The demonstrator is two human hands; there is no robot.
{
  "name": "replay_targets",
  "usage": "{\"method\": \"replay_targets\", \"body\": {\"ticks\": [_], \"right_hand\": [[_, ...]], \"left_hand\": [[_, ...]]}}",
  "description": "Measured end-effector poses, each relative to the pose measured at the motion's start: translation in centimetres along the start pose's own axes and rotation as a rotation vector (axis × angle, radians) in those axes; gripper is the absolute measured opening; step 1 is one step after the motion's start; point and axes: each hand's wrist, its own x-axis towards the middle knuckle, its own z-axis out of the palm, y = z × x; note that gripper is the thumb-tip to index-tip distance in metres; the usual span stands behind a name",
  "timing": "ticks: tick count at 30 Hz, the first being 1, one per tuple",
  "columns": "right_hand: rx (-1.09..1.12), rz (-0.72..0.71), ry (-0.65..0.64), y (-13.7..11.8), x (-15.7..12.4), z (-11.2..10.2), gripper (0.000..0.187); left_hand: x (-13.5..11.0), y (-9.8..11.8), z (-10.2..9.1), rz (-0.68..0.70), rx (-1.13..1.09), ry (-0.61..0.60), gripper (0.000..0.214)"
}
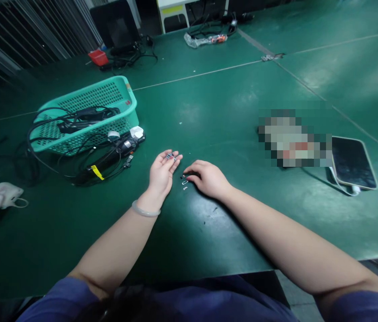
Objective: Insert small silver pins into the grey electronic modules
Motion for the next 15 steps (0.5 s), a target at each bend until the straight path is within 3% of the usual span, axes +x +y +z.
{"method": "replay_targets", "body": {"ticks": [8, 15], "right_hand": [[-0.258, -0.099, -0.042, -0.6, 0.4, 1.3, 0.018], [-0.340, -0.101, -0.063, -0.8, 0.2, 0.8, 0.019]], "left_hand": [[0.2, -0.2, 0.1, -0.003, 0.019, 0.004, 0.016], [0.0, -0.2, 0.3, -0.002, 0.134, -0.024, 0.022]]}}
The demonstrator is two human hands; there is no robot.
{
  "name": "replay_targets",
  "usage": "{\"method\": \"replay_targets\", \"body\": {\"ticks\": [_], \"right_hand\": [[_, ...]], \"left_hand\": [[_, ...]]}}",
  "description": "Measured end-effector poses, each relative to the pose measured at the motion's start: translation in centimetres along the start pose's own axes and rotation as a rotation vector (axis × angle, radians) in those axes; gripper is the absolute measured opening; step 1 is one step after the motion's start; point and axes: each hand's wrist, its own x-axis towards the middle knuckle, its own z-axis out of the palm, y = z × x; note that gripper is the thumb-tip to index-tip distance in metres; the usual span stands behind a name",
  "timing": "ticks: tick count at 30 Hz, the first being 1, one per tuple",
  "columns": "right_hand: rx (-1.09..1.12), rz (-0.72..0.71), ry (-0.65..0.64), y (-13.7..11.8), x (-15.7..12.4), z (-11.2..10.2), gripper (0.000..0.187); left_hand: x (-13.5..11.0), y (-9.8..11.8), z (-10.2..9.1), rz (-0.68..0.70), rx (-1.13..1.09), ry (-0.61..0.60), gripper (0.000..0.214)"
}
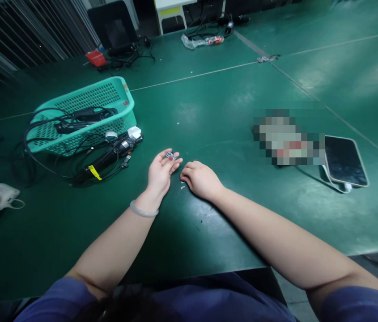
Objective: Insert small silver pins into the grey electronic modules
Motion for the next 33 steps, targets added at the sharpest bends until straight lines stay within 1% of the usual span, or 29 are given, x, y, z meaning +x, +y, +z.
{"method": "replay_targets", "body": {"ticks": [6, 9, 13, 16, 19, 24, 27, 33], "right_hand": [[-0.043, -0.033, -0.009, 0.1, -0.1, 0.2, 0.021], [0.057, 0.004, 0.022, 0.3, 0.0, 0.2, 0.020], [0.285, 0.127, 0.172, 0.7, 0.2, -0.1, 0.015], [0.347, 0.195, 0.259, 1.0, 0.3, -0.3, 0.014], [0.371, 0.198, 0.311, 1.0, 0.2, -0.4, 0.013], [0.400, 0.156, 0.445, 0.7, 0.1, -0.6, 0.012], [0.406, 0.171, 0.480, 0.8, 0.1, -0.8, 0.013], [0.402, 0.206, 0.462, 0.7, 0.2, -0.7, 0.015]], "left_hand": [[-0.1, -0.2, 0.0, -0.001, 0.057, -0.071, 0.018], [-0.1, -0.2, 0.0, -0.003, 0.068, -0.080, 0.016], [-0.1, -0.4, -0.1, 0.007, 0.109, -0.109, 0.014], [-0.1, -0.5, -0.2, 0.020, 0.153, -0.164, 0.020], [-0.1, -0.5, -0.3, 0.035, 0.197, -0.220, 0.030], [-0.2, -0.6, -0.4, 0.061, 0.196, -0.282, 0.027], [-0.2, -0.6, -0.4, 0.055, 0.180, -0.278, 0.030], [-0.3, -0.5, -0.2, 0.031, 0.141, -0.217, 0.030]]}}
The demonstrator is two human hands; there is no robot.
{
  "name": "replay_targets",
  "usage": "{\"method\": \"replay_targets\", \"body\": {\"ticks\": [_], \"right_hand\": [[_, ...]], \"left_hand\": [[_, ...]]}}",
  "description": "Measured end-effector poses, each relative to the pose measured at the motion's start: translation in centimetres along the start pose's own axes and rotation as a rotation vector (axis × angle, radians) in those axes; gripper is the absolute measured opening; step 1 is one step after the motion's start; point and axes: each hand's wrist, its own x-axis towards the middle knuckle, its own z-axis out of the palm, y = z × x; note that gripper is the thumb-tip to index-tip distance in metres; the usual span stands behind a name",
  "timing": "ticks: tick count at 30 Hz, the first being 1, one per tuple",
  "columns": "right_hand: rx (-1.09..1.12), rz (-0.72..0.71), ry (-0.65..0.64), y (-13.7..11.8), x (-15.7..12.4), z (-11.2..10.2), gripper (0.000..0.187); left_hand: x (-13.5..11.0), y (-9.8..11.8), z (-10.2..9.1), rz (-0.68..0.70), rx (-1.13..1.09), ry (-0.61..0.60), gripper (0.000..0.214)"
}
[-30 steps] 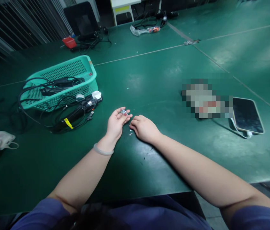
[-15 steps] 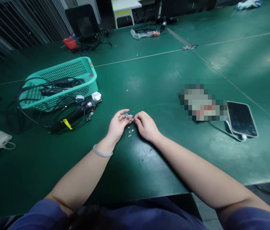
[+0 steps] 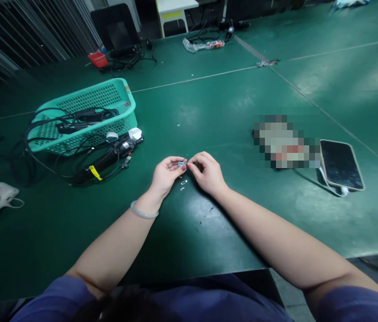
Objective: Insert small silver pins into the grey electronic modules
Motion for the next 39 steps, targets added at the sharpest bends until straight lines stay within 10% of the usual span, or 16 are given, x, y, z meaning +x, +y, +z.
{"method": "replay_targets", "body": {"ticks": [39], "right_hand": [[-0.037, -0.023, 0.036, -0.22, -0.10, -0.18, 0.014]], "left_hand": [[-0.20, 0.13, 0.06, 0.012, -0.078, 0.028, 0.042]]}}
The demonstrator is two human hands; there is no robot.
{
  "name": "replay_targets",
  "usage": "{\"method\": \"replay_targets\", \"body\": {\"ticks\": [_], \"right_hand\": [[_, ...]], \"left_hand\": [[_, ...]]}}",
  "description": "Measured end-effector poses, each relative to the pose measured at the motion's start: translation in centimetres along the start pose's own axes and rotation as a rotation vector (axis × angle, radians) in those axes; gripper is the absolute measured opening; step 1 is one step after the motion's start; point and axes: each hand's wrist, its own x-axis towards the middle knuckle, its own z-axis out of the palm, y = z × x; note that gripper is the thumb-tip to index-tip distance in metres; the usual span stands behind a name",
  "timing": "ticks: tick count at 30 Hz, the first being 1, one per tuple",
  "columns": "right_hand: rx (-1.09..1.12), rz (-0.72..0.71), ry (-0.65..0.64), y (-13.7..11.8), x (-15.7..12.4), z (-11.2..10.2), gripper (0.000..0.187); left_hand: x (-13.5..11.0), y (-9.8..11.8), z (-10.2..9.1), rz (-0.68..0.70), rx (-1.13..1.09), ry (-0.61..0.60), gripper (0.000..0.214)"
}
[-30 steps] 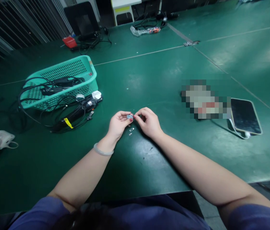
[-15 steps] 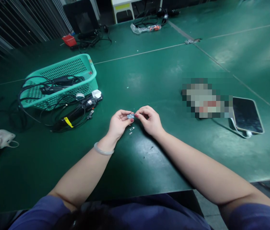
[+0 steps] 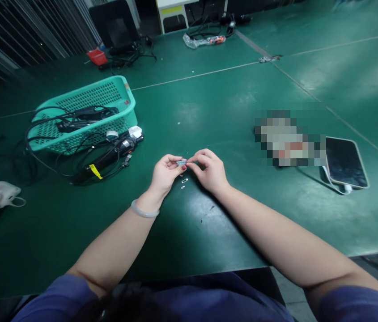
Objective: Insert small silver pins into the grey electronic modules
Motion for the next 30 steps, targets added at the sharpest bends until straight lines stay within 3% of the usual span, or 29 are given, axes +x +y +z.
{"method": "replay_targets", "body": {"ticks": [4, 8, 16, 24, 30], "right_hand": [[-0.124, -0.057, -0.023, -0.3, -0.1, -0.2, 0.016], [-0.107, -0.032, -0.028, -0.4, -0.3, -0.3, 0.019], [-0.257, -0.017, -0.410, -0.1, -0.3, 1.5, 0.007], [-0.520, -0.119, -0.467, -0.3, -0.5, 2.5, 0.022], [-0.304, -0.044, -0.676, 0.5, 1.8, 2.0, 0.014]], "left_hand": [[0.3, -0.2, -0.2, 0.006, -0.018, 0.024, 0.038], [0.5, -0.1, -0.4, 0.005, -0.094, 0.075, 0.031], [0.7, 0.2, -0.3, -0.042, -0.204, 0.145, 0.027], [0.5, 0.1, -0.2, -0.054, -0.139, 0.096, 0.026], [0.7, 0.0, -0.4, -0.039, -0.126, 0.084, 0.025]]}}
